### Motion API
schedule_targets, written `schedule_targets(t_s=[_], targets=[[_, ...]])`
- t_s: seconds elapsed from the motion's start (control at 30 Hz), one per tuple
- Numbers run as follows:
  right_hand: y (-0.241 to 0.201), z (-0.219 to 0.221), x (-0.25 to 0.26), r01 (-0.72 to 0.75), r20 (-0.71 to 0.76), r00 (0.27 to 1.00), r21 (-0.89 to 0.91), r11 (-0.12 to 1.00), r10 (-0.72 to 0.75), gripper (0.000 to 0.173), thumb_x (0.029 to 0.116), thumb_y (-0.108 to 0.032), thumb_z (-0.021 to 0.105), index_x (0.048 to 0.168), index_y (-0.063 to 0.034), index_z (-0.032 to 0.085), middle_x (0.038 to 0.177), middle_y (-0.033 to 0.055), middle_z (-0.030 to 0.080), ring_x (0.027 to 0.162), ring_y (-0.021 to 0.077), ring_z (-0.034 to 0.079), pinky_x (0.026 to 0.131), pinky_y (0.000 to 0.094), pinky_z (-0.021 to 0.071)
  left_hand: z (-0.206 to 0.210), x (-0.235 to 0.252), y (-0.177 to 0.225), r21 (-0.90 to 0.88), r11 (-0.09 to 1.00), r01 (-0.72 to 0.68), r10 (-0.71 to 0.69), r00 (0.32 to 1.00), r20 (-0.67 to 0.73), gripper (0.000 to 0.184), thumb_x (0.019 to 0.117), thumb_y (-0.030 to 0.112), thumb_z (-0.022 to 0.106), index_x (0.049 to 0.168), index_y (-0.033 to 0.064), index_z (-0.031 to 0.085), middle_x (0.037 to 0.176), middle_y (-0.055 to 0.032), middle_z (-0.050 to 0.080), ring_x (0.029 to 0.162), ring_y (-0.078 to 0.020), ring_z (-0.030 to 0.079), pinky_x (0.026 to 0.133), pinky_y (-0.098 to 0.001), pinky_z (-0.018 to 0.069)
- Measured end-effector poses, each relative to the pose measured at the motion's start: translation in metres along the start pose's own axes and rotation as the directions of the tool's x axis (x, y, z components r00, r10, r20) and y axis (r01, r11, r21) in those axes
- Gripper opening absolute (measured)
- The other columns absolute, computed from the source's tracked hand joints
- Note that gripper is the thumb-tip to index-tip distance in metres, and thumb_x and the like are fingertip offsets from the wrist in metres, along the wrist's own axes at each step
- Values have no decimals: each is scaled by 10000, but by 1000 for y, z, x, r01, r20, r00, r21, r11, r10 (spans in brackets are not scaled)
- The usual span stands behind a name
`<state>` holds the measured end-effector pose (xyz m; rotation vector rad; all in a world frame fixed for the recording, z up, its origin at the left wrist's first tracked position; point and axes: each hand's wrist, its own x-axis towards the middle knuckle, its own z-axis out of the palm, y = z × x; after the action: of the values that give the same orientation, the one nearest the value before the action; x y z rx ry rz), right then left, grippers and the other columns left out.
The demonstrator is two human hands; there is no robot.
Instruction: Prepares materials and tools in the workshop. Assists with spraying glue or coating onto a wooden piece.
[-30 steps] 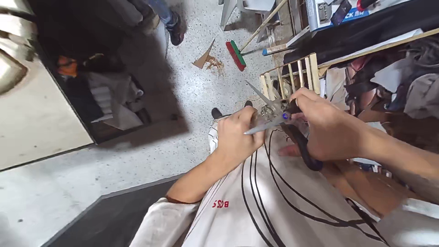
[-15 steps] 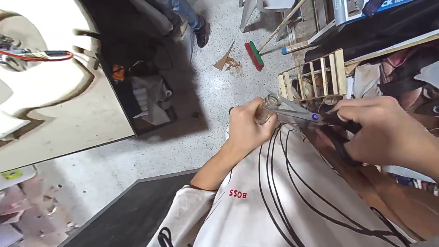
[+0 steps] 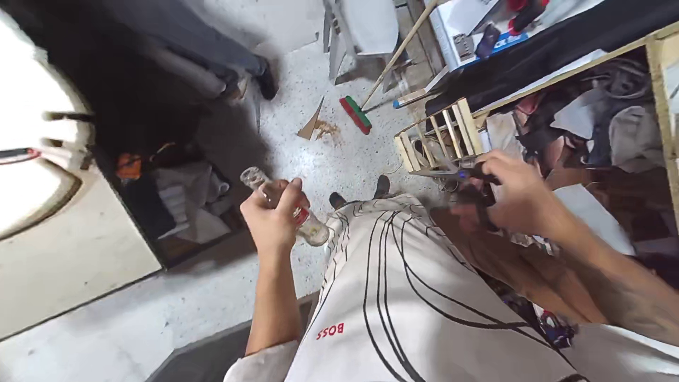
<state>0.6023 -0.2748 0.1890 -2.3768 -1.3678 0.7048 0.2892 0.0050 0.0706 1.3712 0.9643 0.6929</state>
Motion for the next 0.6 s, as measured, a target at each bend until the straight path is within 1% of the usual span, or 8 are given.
schedule_targets(t_s=[0.1, 0.2, 0.27, 0.33, 0.4, 0.47, 0.53, 0.6], targets=[[9, 30, -8, 47, -125, 992, 105, 993, -33, 599, 791, -625, 802, 869, -49, 659, 1018, 121, 682, 929, 213, 660, 798, 411, 574, 11, -5, 3, 60, 996, 72, -74, 997, 36, 177, 940, 231, 736, 932, 63, 679, 721, 9, 705, 604, -134, 688, 588, -334, 624], [20, 44, -25, 114, -391, 920, 173, 978, -38, 531, 803, -468, 858, 660, -30, 593, 767, 110, 665, 730, 183, 653, 663, 346, 561, 42, 0, 8, 136, 985, 107, -129, 978, 163, 222, 927, 290, 742, 940, 74, 693, 723, 10, 707, 600, -120, 689, 570, -328, 621], [28, 50, -34, 98, -512, 855, 324, 941, 87, 525, 767, -428, 903, 627, -46, 570, 719, 68, 628, 663, 120, 590, 592, 282, 498, 61, 5, 11, 149, 981, 127, -160, 958, 237, 249, 939, 325, 733, 930, 80, 689, 707, 2, 703, 594, -132, 688, 565, -326, 616], [41, 48, -43, 56, -567, 790, 443, 895, 231, 494, 762, -431, 910, 696, -52, 600, 833, 67, 639, 732, 106, 585, 619, 264, 497, 83, 12, 15, 144, 979, 148, -183, 943, 277, 281, 972, 342, 688, 952, 62, 687, 708, -18, 707, 596, -150, 696, 568, -338, 623], [62, 40, -57, 18, -584, 737, 520, 854, 340, 426, 795, -391, 893, 826, -45, 646, 1068, 100, 665, 905, 137, 651, 731, 294, 583, 115, 20, 26, 138, 980, 143, -181, 930, 319, 333, 1024, 378, 610, 965, 59, 684, 725, -21, 711, 611, -152, 701, 586, -346, 631], [87, 33, -73, 6, -644, 652, 532, 846, 400, 378, 826, -349, 870, 919, -34, 683, 1169, 114, 670, 1033, 160, 663, 839, 326, 599, 157, 26, 44, 127, 990, 62, -109, 910, 401, 369, 1073, 377, 510, 1048, 45, 667, 782, -16, 714, 662, -140, 707, 627, -347, 638], [110, 31, -90, 8, -704, 547, 546, 838, 453, 344, 852, -331, 846, 925, -33, 690, 1120, 105, 684, 998, 147, 672, 827, 315, 599, 210, 32, 71, 51, 991, -124, 75, 827, 557, 345, 1097, 308, 455, 1153, 14, 626, 882, -26, 733, 760, -147, 733, 714, -356, 655], [130, 31, -104, 34, -726, 445, 599, 800, 524, 349, 864, -343, 834, 928, -34, 683, 994, 85, 692, 854, 139, 691, 732, 322, 618, 282, 34, 112, -124, 928, -351, 330, 620, 712, 282, 1088, 248, 490, 1187, 9, 602, 966, -26, 735, 871, -147, 727, 821, -362, 635]])
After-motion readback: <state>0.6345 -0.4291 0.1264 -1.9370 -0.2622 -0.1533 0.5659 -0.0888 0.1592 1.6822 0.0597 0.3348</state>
